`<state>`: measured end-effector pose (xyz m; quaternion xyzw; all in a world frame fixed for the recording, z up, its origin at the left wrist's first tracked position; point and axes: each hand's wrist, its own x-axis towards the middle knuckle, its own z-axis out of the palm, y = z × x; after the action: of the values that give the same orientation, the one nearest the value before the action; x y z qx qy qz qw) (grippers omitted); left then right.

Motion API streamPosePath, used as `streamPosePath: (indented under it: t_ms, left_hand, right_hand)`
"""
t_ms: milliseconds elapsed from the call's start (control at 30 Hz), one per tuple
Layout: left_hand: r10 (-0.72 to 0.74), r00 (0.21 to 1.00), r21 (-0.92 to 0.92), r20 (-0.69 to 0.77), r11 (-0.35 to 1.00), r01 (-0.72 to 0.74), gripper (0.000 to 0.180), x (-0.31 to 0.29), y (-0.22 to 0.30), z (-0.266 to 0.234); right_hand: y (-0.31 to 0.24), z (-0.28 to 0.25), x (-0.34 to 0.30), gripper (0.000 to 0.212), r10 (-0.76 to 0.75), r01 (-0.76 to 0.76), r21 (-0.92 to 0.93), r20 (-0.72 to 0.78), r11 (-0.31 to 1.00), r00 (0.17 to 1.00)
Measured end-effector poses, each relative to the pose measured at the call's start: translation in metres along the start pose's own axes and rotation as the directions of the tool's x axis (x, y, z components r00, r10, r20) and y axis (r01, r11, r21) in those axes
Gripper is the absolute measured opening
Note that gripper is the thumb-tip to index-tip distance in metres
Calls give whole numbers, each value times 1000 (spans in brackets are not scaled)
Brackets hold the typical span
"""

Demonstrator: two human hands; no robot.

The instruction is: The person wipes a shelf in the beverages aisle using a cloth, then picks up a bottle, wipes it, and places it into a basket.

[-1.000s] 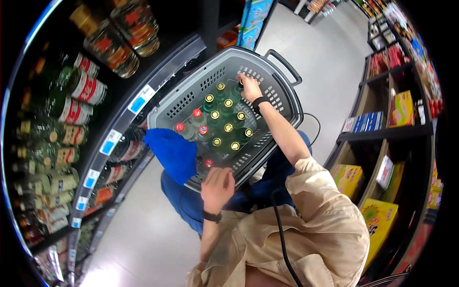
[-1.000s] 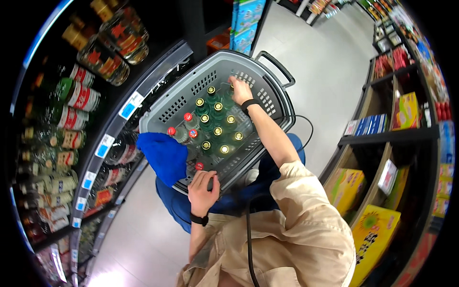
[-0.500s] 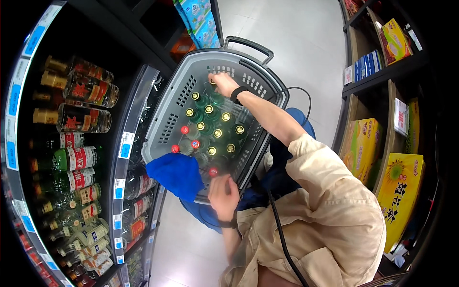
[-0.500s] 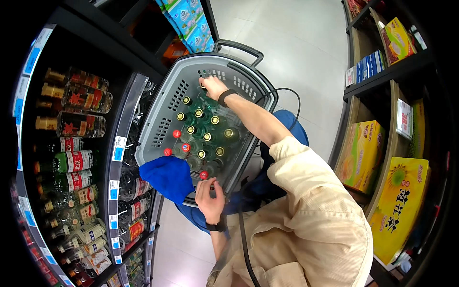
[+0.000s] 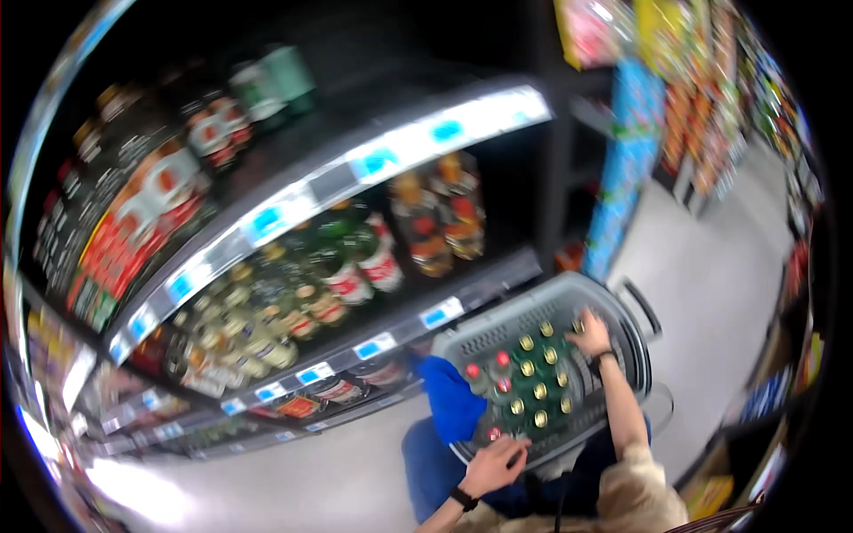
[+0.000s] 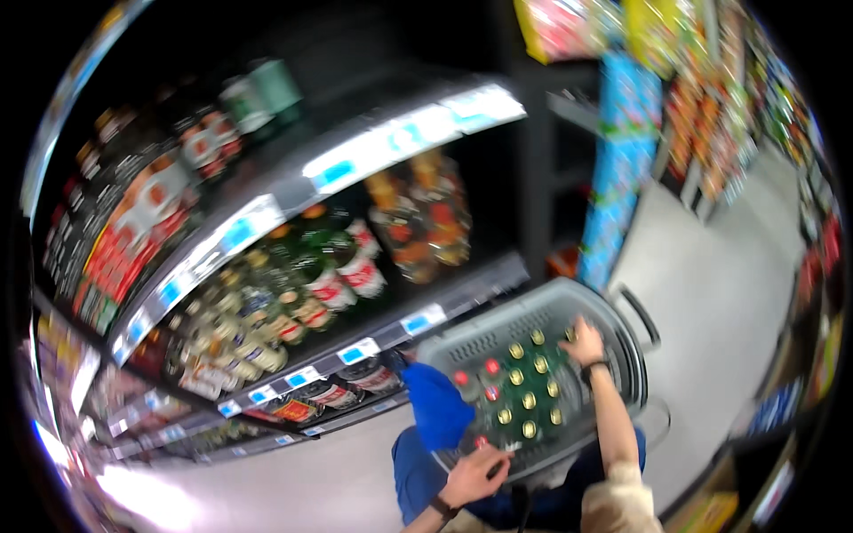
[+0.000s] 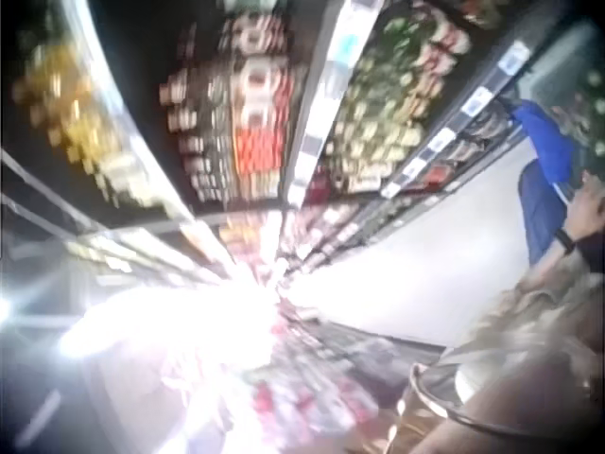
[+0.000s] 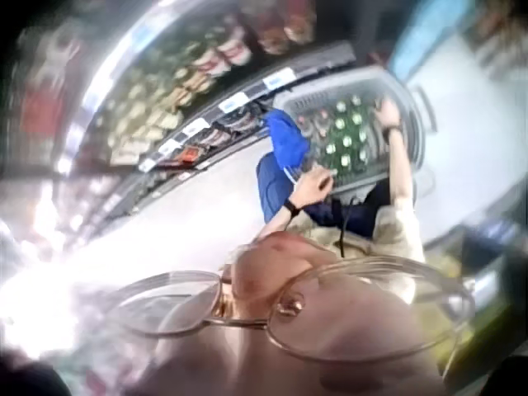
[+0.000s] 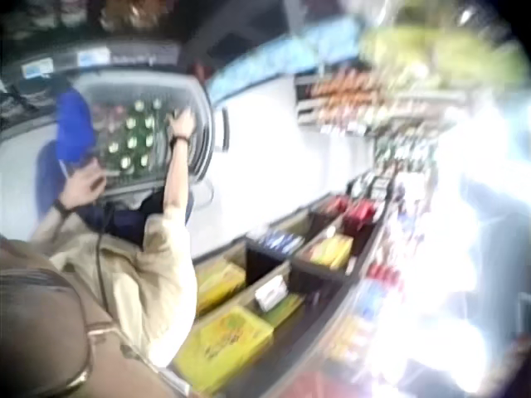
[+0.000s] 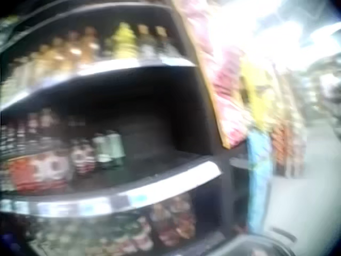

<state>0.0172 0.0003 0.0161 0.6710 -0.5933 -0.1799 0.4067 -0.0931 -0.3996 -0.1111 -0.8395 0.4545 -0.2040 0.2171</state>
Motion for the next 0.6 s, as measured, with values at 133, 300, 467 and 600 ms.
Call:
streamPosePath:
  t_ms: [133,300,467,600]
  left_hand:
    - [0,1000,-248,8,969,2,27,-14,-3,-11]
    - [-104,989,-546,106,825,146,28,-14,-17,-13]
    - [-54,987,-691,151,708,144,29,-3,-33,-14]
    - [-76,989,-704,126,695,143,28,-7,-9,-63]
  right_hand:
    - [-51,-61,11,55,79,-72,-94,76,993,994]
    - [-161,-180,29,42,-173,188,-86,163,978,971]
    - [-308,-306,8,26,-315,253,250,248,934,916]
    - [-383,-346,-5,27,-483,400,415,113,817,868]
